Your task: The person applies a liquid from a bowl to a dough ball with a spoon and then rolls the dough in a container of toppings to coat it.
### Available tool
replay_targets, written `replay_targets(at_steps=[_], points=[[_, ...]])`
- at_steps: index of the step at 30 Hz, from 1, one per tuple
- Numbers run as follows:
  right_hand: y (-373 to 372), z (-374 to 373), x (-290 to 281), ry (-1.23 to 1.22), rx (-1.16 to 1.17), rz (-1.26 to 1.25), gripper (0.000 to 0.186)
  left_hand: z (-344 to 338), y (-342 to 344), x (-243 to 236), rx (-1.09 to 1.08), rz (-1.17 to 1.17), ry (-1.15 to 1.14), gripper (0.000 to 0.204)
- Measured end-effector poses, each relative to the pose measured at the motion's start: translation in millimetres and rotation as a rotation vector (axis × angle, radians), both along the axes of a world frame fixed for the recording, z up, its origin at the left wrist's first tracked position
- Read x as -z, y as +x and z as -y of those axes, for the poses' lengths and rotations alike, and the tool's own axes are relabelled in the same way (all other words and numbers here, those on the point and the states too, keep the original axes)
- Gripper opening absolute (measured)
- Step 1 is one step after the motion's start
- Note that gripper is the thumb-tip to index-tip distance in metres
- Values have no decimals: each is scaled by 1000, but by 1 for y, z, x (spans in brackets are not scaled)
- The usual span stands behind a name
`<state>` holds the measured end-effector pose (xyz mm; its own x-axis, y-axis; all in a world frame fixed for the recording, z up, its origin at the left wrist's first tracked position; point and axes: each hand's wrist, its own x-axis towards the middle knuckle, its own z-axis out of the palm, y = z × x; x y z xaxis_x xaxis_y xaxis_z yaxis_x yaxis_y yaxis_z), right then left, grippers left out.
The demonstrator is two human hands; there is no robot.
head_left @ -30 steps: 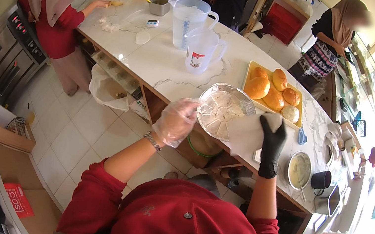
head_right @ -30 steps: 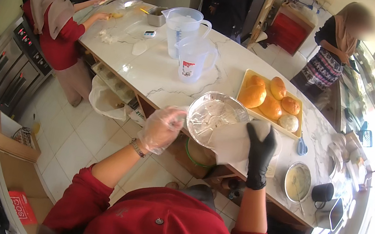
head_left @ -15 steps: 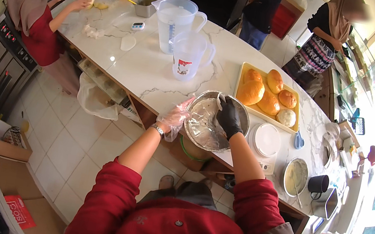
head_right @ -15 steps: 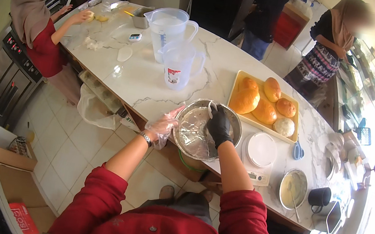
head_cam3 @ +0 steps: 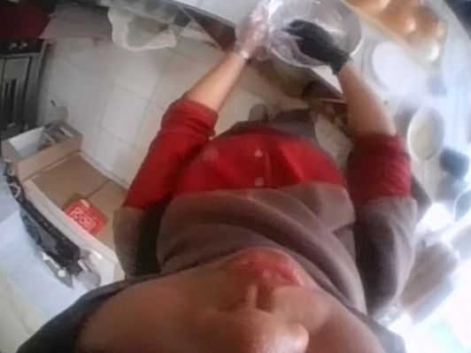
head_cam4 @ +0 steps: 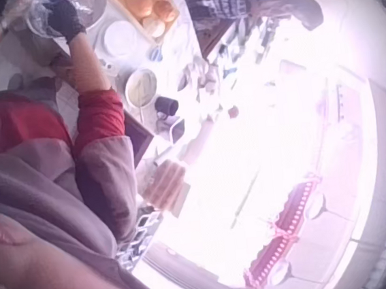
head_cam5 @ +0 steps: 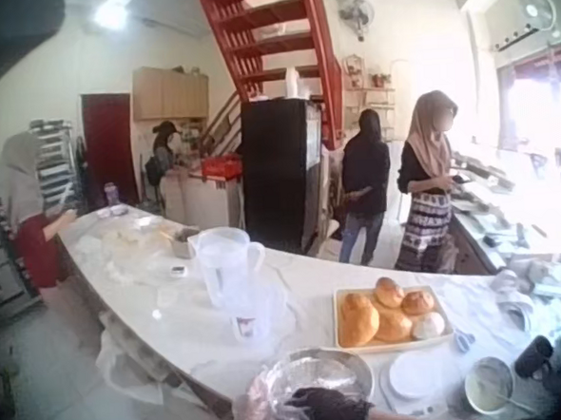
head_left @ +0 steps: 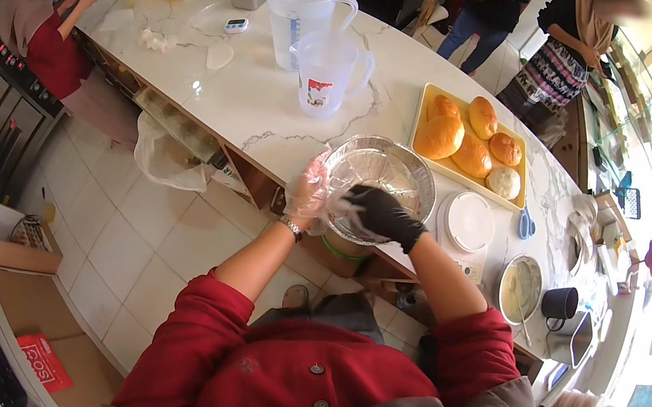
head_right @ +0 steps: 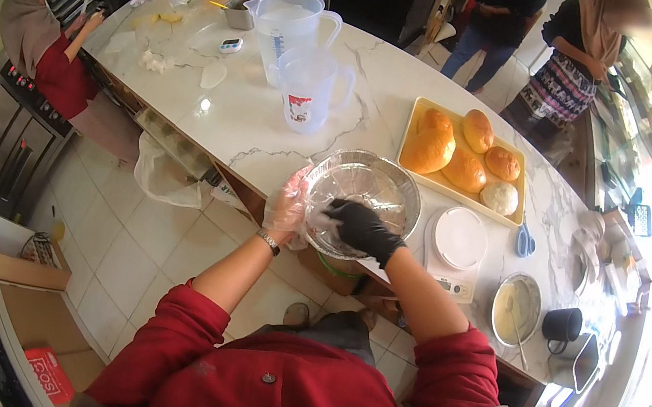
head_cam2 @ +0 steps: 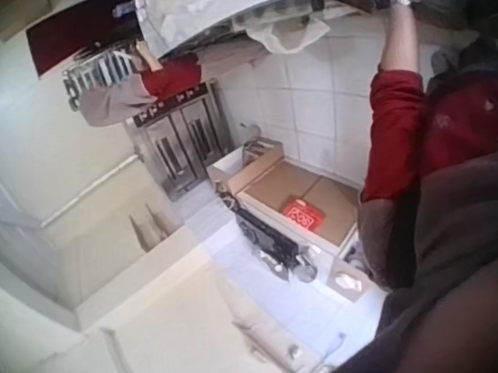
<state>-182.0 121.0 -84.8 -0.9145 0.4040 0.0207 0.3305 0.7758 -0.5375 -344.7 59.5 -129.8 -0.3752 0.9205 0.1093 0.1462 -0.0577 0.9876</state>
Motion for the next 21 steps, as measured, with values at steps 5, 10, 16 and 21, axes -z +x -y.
replay_targets(at_steps=[5, 10, 16, 21], points=[[4, -40, -7, -94, 792, 22, 40, -15, -20, 36, 256, 53, 42, 35], [-47, -8, 42, 420, 226, -22, 36, -12, -21, 32, 318, 501, 316, 37], [-18, 32, 11, -62, 30, 139, 30, -14, -16, 10, 147, 143, -59, 33], [30, 9, -1, -17, -181, 56, 27, -19, -16, 13, 164, 265, 61, 32]])
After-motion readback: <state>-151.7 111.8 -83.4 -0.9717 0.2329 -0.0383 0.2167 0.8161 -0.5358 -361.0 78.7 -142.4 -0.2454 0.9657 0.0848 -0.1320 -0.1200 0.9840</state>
